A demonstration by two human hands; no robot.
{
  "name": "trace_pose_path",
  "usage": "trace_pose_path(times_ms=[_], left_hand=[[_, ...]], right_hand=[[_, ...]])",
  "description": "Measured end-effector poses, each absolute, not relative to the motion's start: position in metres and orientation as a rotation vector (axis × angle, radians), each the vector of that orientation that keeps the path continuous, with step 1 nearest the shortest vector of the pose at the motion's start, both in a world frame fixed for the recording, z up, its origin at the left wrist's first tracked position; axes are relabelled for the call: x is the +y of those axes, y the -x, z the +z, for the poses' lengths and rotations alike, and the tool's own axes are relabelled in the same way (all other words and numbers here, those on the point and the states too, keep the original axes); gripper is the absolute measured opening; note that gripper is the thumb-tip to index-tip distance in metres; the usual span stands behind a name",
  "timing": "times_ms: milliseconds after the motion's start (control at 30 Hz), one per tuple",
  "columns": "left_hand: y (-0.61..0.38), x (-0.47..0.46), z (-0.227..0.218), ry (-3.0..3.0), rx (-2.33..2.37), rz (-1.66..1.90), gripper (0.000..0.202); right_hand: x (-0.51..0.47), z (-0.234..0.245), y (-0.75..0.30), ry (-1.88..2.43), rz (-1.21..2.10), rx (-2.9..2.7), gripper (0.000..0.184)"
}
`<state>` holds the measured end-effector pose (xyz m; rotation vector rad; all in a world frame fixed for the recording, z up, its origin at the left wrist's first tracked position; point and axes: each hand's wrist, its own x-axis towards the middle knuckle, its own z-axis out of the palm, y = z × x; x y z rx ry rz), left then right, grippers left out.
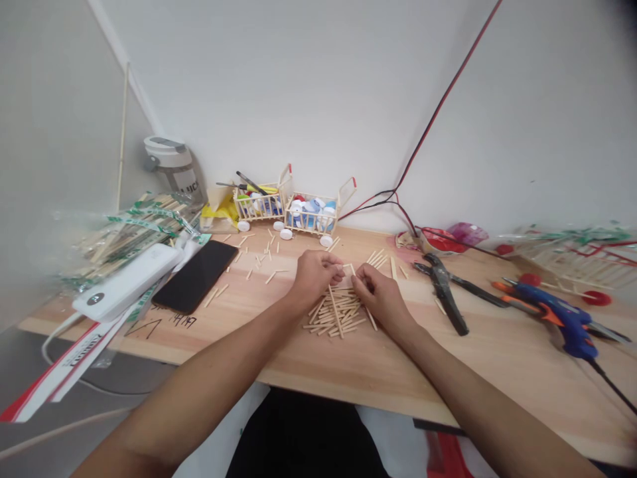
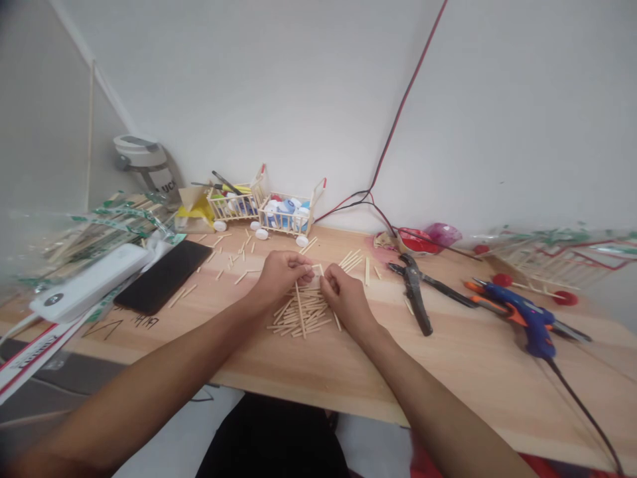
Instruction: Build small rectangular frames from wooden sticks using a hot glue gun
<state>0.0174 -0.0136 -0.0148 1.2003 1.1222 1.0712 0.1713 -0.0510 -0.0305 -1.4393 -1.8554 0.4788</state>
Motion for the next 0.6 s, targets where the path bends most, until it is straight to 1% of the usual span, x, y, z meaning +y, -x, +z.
trace_pose_path(times_ms=[600], left_hand=[[-0.0173, -0.0143, -0.0138, -1.196, 1.128, 1.069, 0.009]], right_hand=[[-0.0518, -0.0300, -0.1714, 1.435, 0.471, -1.855, 0.020]])
